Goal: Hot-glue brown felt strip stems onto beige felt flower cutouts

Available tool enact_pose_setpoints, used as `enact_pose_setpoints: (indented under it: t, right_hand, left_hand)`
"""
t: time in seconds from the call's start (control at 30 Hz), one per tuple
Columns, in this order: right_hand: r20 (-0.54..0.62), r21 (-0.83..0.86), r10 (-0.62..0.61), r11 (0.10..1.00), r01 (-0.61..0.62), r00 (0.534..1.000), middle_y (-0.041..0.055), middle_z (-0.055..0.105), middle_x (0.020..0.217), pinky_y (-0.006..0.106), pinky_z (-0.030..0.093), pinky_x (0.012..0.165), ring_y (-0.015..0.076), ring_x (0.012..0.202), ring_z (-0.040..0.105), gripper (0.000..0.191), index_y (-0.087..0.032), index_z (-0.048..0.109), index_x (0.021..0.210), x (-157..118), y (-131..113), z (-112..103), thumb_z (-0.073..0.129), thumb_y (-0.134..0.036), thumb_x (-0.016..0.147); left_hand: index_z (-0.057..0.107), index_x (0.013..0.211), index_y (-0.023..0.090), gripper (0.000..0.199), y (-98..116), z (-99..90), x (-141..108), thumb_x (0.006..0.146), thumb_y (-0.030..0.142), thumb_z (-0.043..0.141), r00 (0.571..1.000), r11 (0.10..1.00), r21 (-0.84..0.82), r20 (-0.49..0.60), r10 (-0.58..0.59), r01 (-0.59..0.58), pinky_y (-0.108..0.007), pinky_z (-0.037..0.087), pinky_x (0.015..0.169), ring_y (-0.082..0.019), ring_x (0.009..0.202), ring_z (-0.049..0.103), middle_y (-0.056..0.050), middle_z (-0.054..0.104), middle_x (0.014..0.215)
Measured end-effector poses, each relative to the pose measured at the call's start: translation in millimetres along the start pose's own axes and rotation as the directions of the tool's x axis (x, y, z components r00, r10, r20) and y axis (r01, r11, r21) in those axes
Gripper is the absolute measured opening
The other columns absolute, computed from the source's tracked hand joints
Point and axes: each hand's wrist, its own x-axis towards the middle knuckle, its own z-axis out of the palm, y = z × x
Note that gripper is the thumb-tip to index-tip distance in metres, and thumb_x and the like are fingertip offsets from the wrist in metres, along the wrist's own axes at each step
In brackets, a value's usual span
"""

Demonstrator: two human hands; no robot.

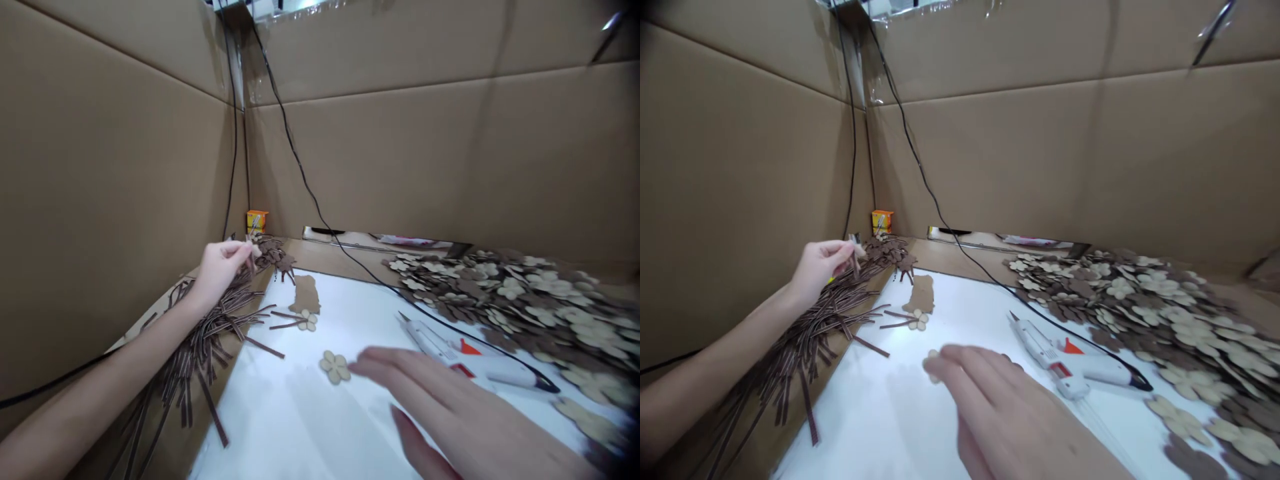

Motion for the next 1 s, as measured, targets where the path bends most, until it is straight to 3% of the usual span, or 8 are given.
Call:
enact_pose_setpoints:
  t: [0.1,0.17,0.33,0.53,0.67,0.8,0.87,1.0]
  right_hand:
    - [0.113,0.230,0.312,0.915,-0.330,0.943,0.0069,0.051,0.128,0.037,0.044,0.085,0.0241,0.109,0.053,0.045,-0.026,0.038,0.129,34,-12,3,0.045,-0.030,0.085]
    - [0.225,0.455,0.366,0.780,-0.430,0.903,0.0075,0.052,0.127,0.037,0.043,0.087,0.0243,0.111,0.052,0.047,-0.024,0.041,0.127,55,-15,13,0.048,-0.041,0.084]
    - [0.255,0.778,0.372,0.470,-0.418,0.893,0.0020,0.065,0.079,0.026,0.042,0.062,0.0157,0.073,0.058,0.024,-0.017,0.059,0.081,74,-11,48,0.049,-0.039,0.083]
    - [0.300,0.825,0.418,0.338,-0.453,0.857,-0.0002,0.057,0.067,0.024,0.037,0.055,0.0117,0.059,0.047,0.028,-0.017,0.071,0.081,56,-4,48,0.056,-0.041,0.078]
    - [0.207,0.855,0.444,0.351,-0.382,0.872,0.0024,0.054,0.077,0.025,0.039,0.060,0.0147,0.069,0.050,0.025,-0.019,0.073,0.080,54,-2,38,0.058,-0.040,0.076]
    - [0.240,0.862,0.434,0.315,-0.396,0.868,-0.0005,0.048,0.060,0.026,0.036,0.057,0.0127,0.059,0.046,0.032,-0.017,0.067,0.059,55,-3,35,0.061,-0.044,0.074]
    - [0.265,0.874,0.466,0.253,-0.414,0.844,-0.0019,0.049,0.055,0.026,0.034,0.055,0.0114,0.055,0.044,0.032,-0.016,0.065,0.056,54,-2,34,0.065,-0.045,0.070]
    - [0.346,0.911,0.508,0.018,-0.411,0.789,-0.0026,0.055,0.055,0.025,0.035,0.051,0.0118,0.052,0.048,0.035,-0.017,0.060,0.064,51,3,38,0.075,-0.048,0.057]
  left_hand:
    - [0.069,0.071,0.012,0.035,22,28.5,-25,0.077,0.043,0.055,0.985,0.985,-0.153,0.160,-0.057,0.082,-0.020,0.028,0.041,-0.008,0.043,0.043,-0.004,0.065,0.058]
    - [0.068,0.066,0.013,0.031,34,42.6,-38,0.078,0.039,0.056,0.965,0.955,-0.266,0.253,-0.064,0.132,-0.019,0.030,0.043,-0.008,0.046,0.045,-0.003,0.065,0.059]
    - [0.067,0.068,0.014,0.029,43,59.7,-51,0.079,0.039,0.055,0.952,0.916,-0.336,0.280,-0.125,0.219,-0.019,0.035,0.047,-0.009,0.052,0.051,-0.002,0.065,0.063]
    - [0.069,0.077,0.014,0.032,15,60.1,-50,0.080,0.040,0.050,0.937,0.982,-0.060,0.315,-0.149,0.177,-0.027,0.045,0.063,-0.019,0.069,0.060,-0.006,0.067,0.072]
    - [0.051,0.122,0.016,0.046,8,51.2,-58,0.080,0.033,0.052,0.973,0.962,0.214,0.188,0.131,-0.170,-0.041,0.034,0.094,-0.028,0.111,0.045,-0.012,0.057,0.116]
    - [0.051,0.118,0.020,0.034,16,43.3,-73,0.085,0.024,0.045,0.731,0.768,0.149,0.460,0.503,-0.623,-0.037,0.027,0.099,-0.024,0.118,0.039,-0.008,0.058,0.117]
    - [0.057,0.108,0.022,0.025,18,44.8,-82,0.087,0.023,0.043,0.714,0.798,0.098,0.522,0.468,-0.595,-0.036,0.029,0.097,-0.024,0.115,0.043,-0.006,0.064,0.106]
    - [0.062,0.090,0.023,0.021,15,58.5,-94,0.088,0.032,0.043,0.779,0.935,-0.006,0.551,0.299,-0.355,-0.033,0.036,0.089,-0.023,0.108,0.047,-0.007,0.063,0.101]
